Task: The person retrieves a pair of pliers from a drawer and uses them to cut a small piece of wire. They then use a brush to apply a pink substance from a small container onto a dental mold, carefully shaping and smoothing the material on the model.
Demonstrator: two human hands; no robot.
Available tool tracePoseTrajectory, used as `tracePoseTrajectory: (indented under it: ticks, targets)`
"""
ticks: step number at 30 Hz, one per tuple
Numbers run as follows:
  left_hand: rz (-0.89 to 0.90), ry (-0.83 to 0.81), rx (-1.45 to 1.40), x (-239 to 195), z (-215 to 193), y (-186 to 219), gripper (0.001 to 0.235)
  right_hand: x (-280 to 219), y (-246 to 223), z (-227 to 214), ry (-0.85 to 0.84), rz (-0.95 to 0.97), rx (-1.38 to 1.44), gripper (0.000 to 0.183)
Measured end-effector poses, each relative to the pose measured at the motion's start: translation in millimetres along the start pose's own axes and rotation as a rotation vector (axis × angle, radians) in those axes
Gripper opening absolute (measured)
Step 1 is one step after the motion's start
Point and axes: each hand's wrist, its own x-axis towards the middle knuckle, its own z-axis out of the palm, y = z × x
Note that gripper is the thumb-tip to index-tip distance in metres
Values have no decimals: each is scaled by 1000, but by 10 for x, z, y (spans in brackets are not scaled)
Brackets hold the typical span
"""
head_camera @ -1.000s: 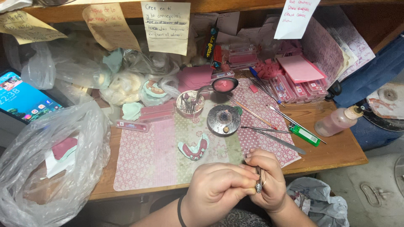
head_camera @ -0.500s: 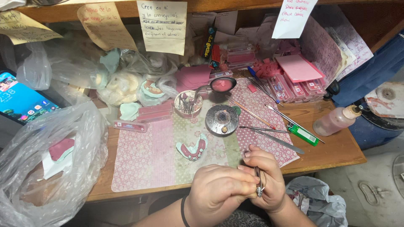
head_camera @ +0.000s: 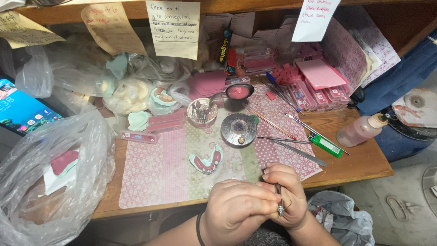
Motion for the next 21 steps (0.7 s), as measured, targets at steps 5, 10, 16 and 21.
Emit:
tracePoseTrajectory:
  ticks: [5, 10, 16, 21]
  targets:
    - [-21, 1, -21, 52, -14, 28, 10, 3, -3, 23, 21, 0, 12, 43]
    - [-93, -19, -5, 77, -116, 50, 6, 62, 38, -81, -40, 19, 41, 55]
    - [-325, 108, 93, 171, -762, -74, 12, 243, 265, -493, -325, 82, -155, 26]
    - [-417, -277, 378, 232, -1291, -320, 30, 220, 354, -626, -377, 190, -414, 17]
